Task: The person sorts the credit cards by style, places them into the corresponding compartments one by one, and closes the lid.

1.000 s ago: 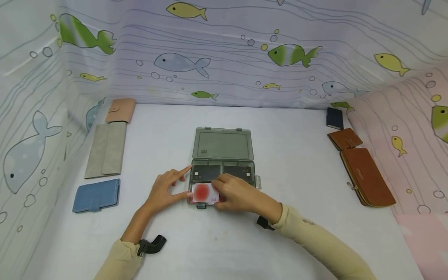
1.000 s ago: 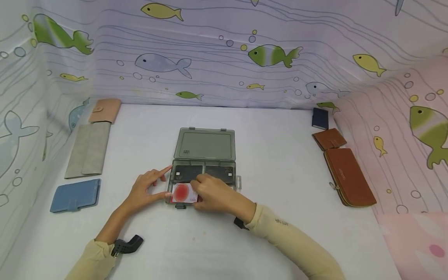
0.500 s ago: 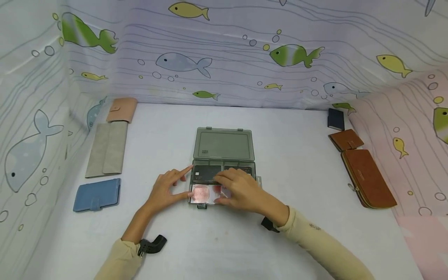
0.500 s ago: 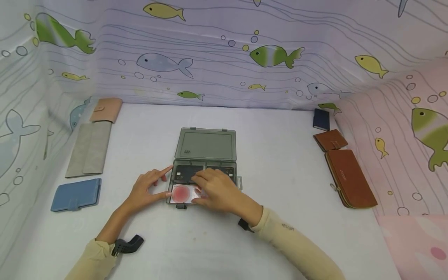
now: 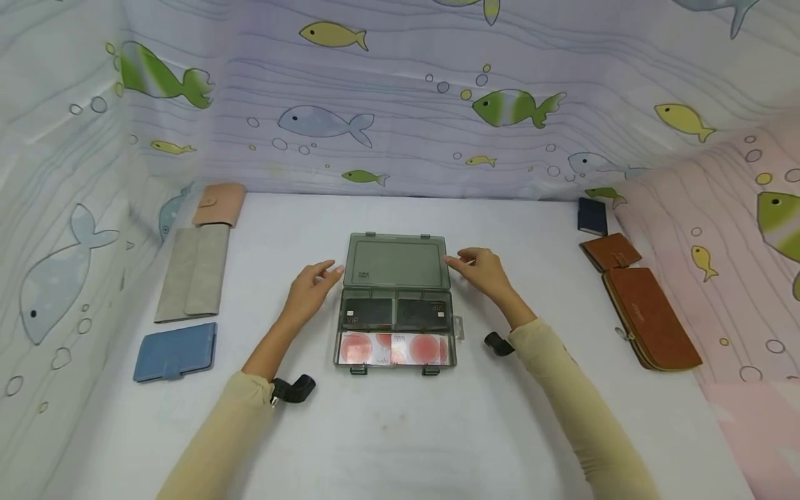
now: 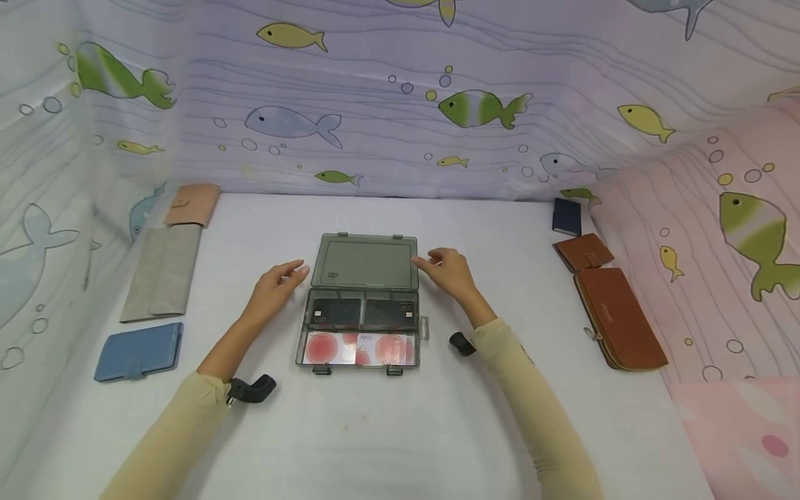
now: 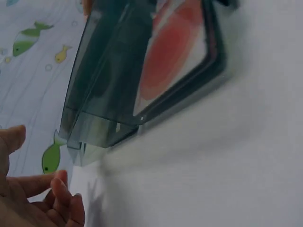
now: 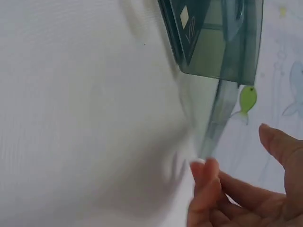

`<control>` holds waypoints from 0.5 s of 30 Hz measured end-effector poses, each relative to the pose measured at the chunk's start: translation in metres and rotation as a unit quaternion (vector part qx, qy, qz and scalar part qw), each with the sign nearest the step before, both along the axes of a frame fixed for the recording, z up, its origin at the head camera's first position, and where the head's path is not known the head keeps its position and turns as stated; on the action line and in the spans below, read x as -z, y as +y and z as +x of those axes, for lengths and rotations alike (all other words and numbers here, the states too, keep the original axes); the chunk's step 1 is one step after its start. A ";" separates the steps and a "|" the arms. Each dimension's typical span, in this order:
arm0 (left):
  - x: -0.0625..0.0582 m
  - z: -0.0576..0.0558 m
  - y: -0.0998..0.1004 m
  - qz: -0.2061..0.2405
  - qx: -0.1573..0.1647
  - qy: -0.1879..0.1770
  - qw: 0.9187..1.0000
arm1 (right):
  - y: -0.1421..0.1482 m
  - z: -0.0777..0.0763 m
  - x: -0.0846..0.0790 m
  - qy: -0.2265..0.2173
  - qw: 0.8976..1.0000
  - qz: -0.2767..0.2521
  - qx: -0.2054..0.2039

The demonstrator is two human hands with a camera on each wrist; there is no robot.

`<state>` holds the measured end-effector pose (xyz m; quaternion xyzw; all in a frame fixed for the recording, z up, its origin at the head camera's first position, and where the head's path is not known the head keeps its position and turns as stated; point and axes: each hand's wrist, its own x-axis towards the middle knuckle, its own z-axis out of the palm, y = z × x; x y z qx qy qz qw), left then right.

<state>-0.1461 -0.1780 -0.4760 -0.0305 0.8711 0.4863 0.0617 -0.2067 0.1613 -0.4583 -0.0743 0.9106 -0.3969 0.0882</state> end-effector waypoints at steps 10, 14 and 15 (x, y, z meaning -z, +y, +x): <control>-0.006 -0.028 0.014 0.057 -0.038 -0.092 0.993 | -0.008 -0.005 0.000 -0.145 0.985 -0.084 0.049; -0.019 -0.020 0.015 0.105 -0.065 -0.058 0.991 | -0.003 0.007 -0.015 -0.095 0.987 -0.120 0.051; -0.022 -0.017 0.014 0.116 -0.066 -0.049 0.990 | -0.001 0.011 -0.018 -0.080 0.988 -0.126 0.046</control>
